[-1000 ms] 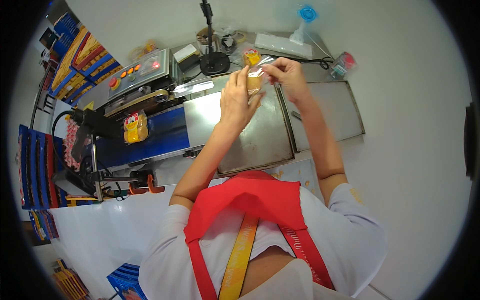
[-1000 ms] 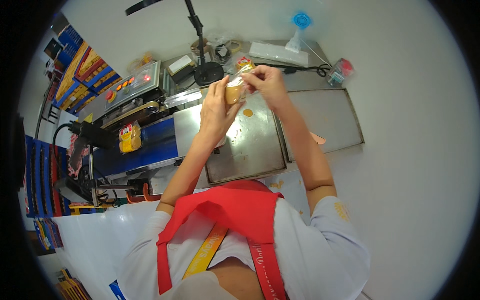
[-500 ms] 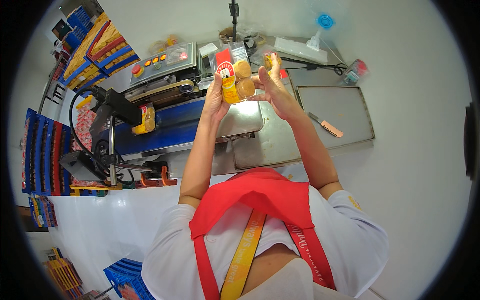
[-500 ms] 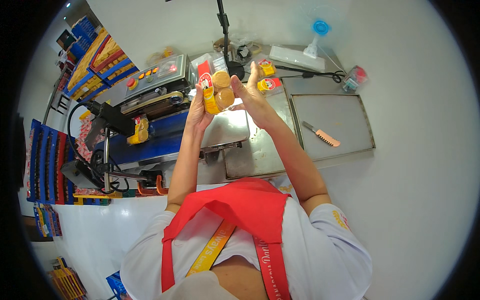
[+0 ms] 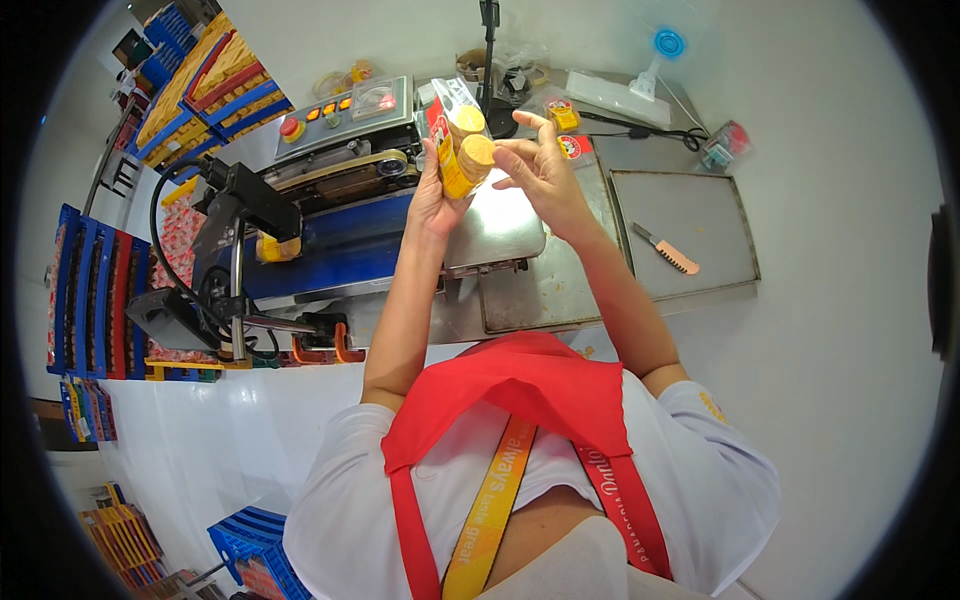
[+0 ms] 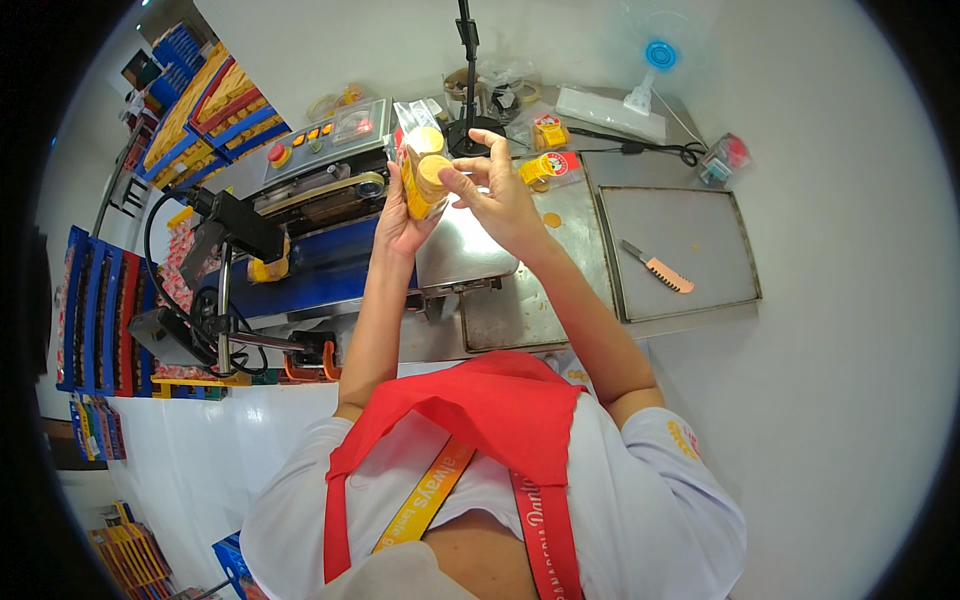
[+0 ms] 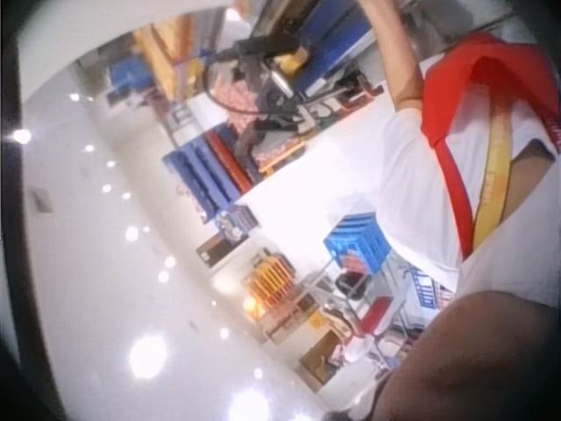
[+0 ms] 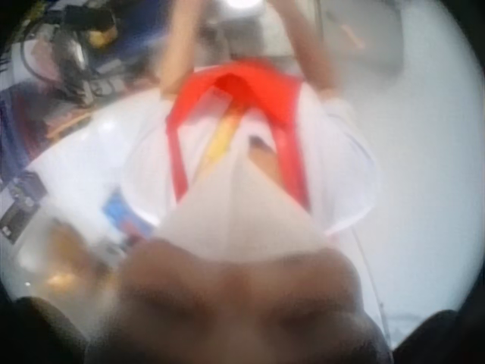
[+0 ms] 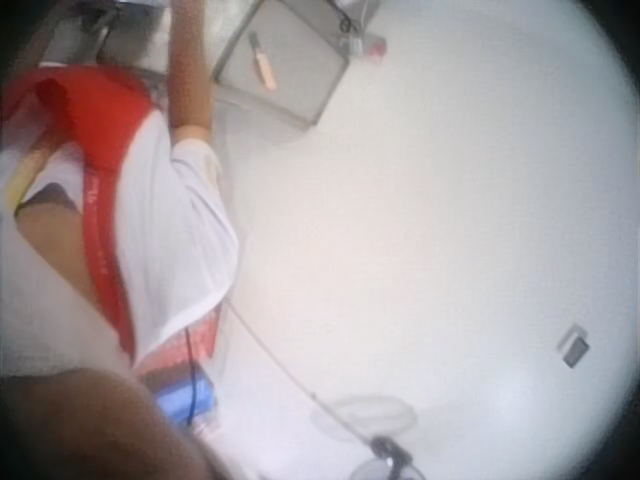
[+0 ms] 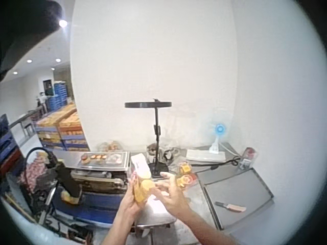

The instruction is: The person places small bread rolls into plastic bags, seals them using a heat sealer, and stacks the packaged rolls in a yellow crate. The person then stacks the crate onto a stack of other crates.

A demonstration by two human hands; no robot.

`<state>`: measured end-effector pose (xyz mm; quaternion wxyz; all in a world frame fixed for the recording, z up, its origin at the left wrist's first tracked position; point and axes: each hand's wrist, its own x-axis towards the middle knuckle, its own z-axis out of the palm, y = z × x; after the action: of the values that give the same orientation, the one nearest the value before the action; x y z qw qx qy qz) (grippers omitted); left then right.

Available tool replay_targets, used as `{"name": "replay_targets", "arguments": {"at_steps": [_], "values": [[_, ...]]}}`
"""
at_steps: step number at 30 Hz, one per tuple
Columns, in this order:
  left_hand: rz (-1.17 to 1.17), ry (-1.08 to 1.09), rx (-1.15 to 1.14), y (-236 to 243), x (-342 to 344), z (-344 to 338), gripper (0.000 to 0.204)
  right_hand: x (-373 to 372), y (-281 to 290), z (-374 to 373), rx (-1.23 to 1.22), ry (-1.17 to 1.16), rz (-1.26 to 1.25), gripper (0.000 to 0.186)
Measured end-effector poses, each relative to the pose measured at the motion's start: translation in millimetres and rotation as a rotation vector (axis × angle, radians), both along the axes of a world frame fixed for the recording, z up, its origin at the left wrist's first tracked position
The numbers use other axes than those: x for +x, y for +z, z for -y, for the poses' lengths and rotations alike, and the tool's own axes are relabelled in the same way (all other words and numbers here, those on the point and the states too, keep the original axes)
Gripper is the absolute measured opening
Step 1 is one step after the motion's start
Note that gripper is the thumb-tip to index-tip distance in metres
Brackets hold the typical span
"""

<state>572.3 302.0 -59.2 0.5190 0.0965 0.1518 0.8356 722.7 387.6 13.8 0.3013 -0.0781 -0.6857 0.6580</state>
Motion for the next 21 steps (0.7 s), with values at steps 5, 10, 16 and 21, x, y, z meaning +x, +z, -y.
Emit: {"name": "replay_targets", "arguments": {"at_steps": [5, 10, 16, 21], "values": [[-0.091, 0.113, -0.01, 1.1, 4.3, -1.9, 0.051, -8.1, 0.4, 15.7, 0.329, -0.219, 0.081, 0.05], [-0.016, 0.093, 0.059, 6.3, 2.0, 2.1, 0.046, 3.2, 3.4, 10.0, 0.145, -0.022, -0.017, 0.038], [0.111, 0.07, 0.08, 7.1, 2.5, 0.2, 0.043, 4.6, 8.3, 12.9, 0.291, -0.167, 0.013, 0.027], [0.048, 0.125, 0.088, 7.5, 5.9, 1.4, 0.046, 2.6, 17.8, 22.7, 0.389, -0.201, 0.092, 0.021]]}}
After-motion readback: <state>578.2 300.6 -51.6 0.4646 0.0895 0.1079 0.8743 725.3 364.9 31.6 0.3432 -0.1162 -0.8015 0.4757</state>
